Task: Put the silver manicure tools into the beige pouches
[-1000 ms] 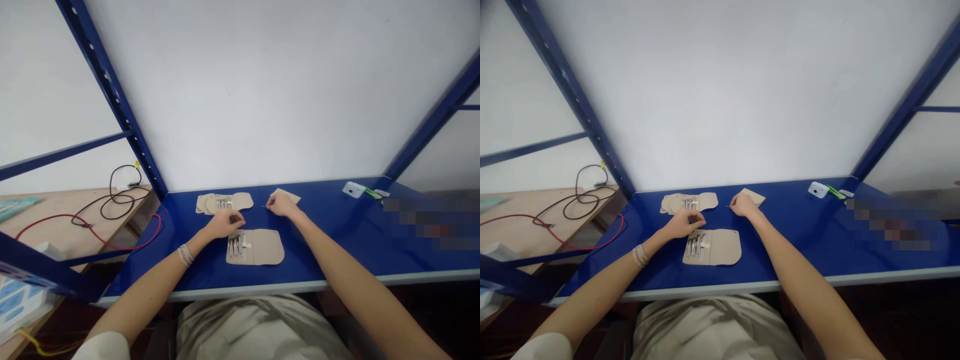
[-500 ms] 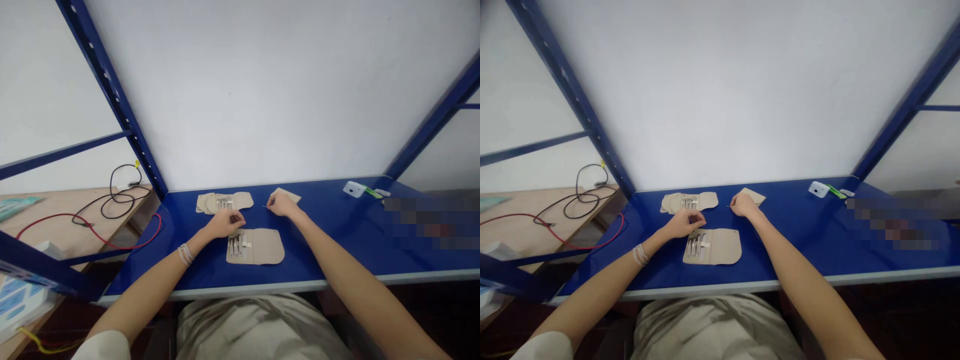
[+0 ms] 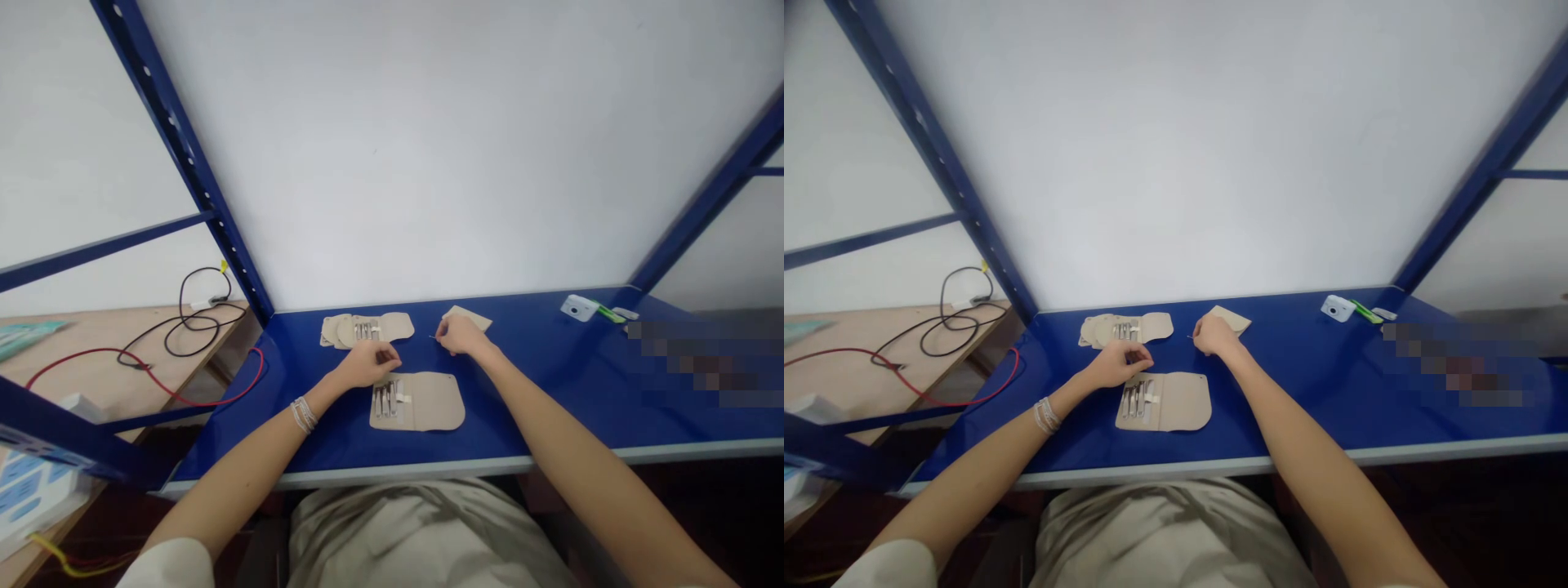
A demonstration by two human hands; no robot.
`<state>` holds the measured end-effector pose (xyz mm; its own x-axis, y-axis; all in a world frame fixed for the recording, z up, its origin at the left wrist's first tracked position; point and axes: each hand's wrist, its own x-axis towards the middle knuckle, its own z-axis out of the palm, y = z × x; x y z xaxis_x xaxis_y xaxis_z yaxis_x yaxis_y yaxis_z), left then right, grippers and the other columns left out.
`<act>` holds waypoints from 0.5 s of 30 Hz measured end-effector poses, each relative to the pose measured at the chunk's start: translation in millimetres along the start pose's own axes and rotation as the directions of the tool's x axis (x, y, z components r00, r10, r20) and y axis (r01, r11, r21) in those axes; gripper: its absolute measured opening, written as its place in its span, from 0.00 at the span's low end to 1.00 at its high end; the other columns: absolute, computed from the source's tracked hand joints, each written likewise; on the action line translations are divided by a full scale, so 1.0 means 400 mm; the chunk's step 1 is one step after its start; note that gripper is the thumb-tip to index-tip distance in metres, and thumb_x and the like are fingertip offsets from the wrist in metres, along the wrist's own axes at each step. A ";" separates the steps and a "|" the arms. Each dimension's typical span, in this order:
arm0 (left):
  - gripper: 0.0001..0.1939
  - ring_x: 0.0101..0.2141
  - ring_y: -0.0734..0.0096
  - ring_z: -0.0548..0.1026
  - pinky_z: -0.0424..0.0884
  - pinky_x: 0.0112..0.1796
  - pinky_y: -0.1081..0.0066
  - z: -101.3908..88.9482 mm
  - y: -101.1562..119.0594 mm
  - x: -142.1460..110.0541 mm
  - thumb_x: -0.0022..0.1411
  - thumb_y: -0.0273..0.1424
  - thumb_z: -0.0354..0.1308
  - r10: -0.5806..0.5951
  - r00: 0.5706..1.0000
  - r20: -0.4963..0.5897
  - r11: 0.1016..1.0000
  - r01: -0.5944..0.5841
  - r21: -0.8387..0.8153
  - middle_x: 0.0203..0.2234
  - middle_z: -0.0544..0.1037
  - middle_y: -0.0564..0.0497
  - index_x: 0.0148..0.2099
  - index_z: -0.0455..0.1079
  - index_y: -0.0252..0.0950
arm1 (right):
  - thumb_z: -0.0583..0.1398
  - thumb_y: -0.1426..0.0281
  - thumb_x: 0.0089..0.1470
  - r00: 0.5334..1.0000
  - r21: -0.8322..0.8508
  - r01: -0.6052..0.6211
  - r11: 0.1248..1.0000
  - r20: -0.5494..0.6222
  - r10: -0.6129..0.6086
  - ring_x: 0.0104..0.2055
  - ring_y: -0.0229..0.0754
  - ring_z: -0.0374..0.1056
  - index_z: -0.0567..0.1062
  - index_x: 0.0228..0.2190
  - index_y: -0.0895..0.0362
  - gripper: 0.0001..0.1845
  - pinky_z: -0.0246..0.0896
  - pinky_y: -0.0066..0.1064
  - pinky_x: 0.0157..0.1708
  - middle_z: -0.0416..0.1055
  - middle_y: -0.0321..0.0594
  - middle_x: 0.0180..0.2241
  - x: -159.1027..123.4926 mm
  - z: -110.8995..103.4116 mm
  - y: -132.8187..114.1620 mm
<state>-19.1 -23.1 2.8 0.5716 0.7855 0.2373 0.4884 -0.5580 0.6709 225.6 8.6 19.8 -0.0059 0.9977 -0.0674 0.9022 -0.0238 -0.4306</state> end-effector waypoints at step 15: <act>0.08 0.28 0.71 0.76 0.70 0.33 0.72 -0.002 0.002 0.000 0.57 0.32 0.59 0.005 1.000 0.015 1.000 -0.006 0.017 0.26 0.79 0.49 0.33 0.76 0.33 | 0.61 0.78 0.45 0.994 -0.062 0.039 0.997 -0.095 -0.045 0.43 0.47 0.73 0.81 0.31 0.58 0.10 0.65 0.28 0.42 0.78 0.47 0.36 0.003 0.010 -0.002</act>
<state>-19.1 -23.2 3.8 0.5843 0.7783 0.2301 0.4965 -0.5671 0.6572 223.3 9.4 16.5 -0.0049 0.9993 0.0379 0.9261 0.0188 -0.3767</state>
